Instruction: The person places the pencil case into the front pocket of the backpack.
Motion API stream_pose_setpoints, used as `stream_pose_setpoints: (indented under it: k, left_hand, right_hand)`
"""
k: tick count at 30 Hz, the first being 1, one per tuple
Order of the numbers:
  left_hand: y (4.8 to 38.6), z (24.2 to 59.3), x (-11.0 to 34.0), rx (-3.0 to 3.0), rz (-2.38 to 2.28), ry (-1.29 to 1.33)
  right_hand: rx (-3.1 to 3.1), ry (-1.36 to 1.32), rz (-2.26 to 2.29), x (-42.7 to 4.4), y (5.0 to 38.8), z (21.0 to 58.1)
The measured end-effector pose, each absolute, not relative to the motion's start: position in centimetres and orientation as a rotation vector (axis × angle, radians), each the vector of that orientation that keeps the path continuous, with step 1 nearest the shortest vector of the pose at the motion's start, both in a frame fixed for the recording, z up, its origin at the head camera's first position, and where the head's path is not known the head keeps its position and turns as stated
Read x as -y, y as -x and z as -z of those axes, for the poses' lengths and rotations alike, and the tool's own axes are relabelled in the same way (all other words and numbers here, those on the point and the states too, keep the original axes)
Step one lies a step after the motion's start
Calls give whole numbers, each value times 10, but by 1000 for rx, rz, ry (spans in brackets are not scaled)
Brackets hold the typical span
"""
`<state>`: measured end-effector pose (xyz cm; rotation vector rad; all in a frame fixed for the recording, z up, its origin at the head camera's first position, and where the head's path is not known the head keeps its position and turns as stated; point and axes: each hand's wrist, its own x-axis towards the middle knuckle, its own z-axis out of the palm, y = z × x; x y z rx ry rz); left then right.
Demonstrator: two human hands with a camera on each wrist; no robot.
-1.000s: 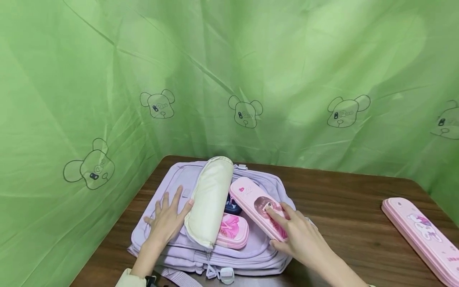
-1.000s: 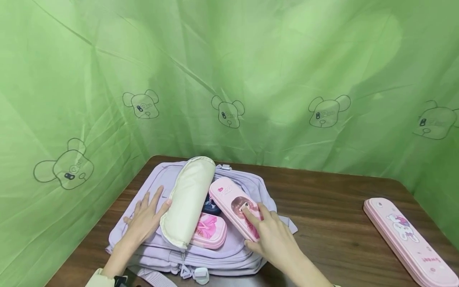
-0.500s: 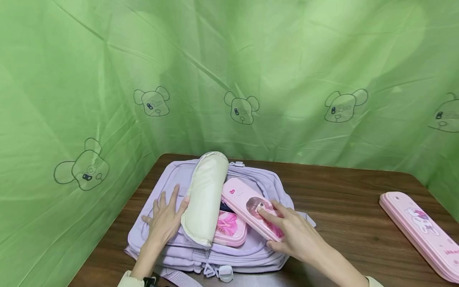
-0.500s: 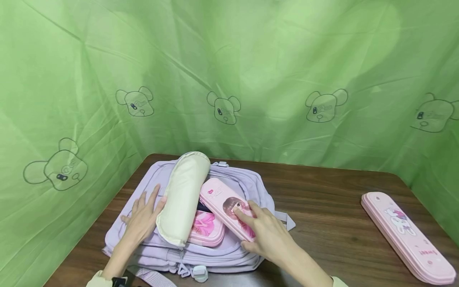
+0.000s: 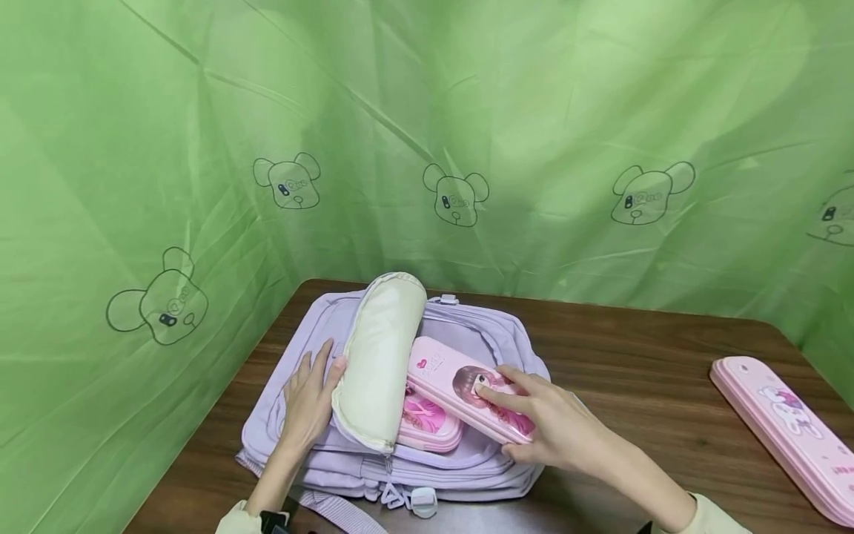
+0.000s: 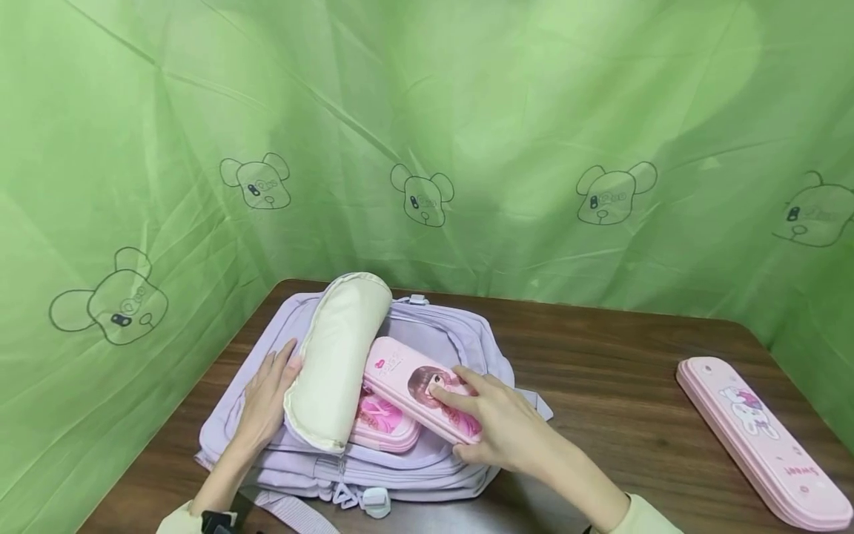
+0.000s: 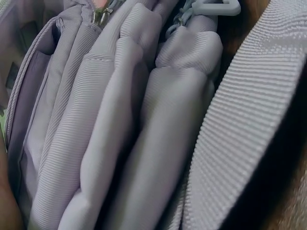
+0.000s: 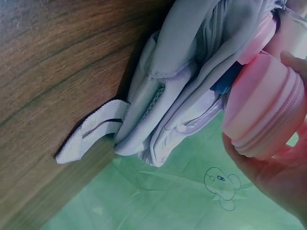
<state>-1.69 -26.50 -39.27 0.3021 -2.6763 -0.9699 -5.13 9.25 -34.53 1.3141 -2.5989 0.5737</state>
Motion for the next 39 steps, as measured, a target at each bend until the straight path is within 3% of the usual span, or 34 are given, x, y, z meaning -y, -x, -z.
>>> stream_pose_setpoints:
  k: [20, 39]
  left_hand:
    - [16, 356, 253, 2843, 1104, -405]
    - [13, 357, 251, 2894, 1073, -298]
  right_hand:
    - [2715, -1408, -1062, -78, 57, 339]
    - [2539, -1469, -865, -78, 32, 352]
